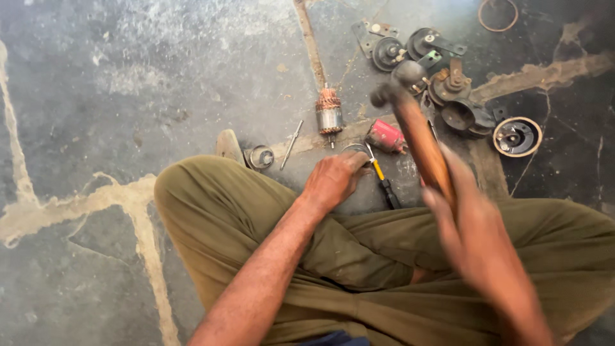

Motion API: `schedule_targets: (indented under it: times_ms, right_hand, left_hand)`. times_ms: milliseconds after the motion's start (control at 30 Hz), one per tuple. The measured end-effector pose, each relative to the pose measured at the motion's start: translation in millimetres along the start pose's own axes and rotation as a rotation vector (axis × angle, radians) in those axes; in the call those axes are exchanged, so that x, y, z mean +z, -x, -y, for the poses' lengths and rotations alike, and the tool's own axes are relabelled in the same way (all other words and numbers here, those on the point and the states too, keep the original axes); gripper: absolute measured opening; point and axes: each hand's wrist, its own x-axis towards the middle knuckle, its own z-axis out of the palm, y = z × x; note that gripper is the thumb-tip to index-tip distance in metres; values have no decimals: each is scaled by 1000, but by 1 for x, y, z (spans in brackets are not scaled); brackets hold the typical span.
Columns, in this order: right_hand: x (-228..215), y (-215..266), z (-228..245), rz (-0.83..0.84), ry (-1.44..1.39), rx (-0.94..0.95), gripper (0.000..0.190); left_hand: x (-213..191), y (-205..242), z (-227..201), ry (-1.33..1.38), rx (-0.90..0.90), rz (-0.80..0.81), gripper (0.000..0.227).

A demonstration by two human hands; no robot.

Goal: The person sits on the floor and uses a hammer to repeatedly strike a small metal component held in their left hand. Various disassembled electrical parts and tools are scattered on the floor around them.

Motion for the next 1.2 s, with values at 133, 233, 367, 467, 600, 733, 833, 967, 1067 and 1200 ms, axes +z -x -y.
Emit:
schedule_targets:
  times_ms: [133,233,367,467,600,733,833,967,1067,1200]
  right_hand:
    - [15,48,12,-39,92,98,73]
    - [24,59,4,34,210,93,78]
    - [10,58,8,-80,151,-67,73]
    - [-2,65,18,-238,142,-35,69]
    - [8,53,13,-239,256,-103,72]
    - [15,39,-1,36,259,81,73]
    - [6,58,0,-51,250,23,72]
    - [2,68,9,-314,108,-115,67]
    - [16,52,6,-102,166,-12,72]
    - [19,42,-1,-8,155,-12,77]
  left_hand:
    - [-1,-1,2,59,36,-42,18]
    - [1,2,1,80,-37,-14,13]
    - [-3,1,0,75,-40,-11,16]
    - [-3,0,-2,80,-45,-46,15]
    - [-8,-1,-5,60,-60,-26,15]
    - [-10,-5,-6,61,-55,-46,16]
    - [-3,2,-4,59,-35,-68,16]
    - [0,-1,-2,84,-35,-105,18]
    - [-1,-3,-1,62,-58,-76,18]
    - [2,-3,3,43,-65,-62,17]
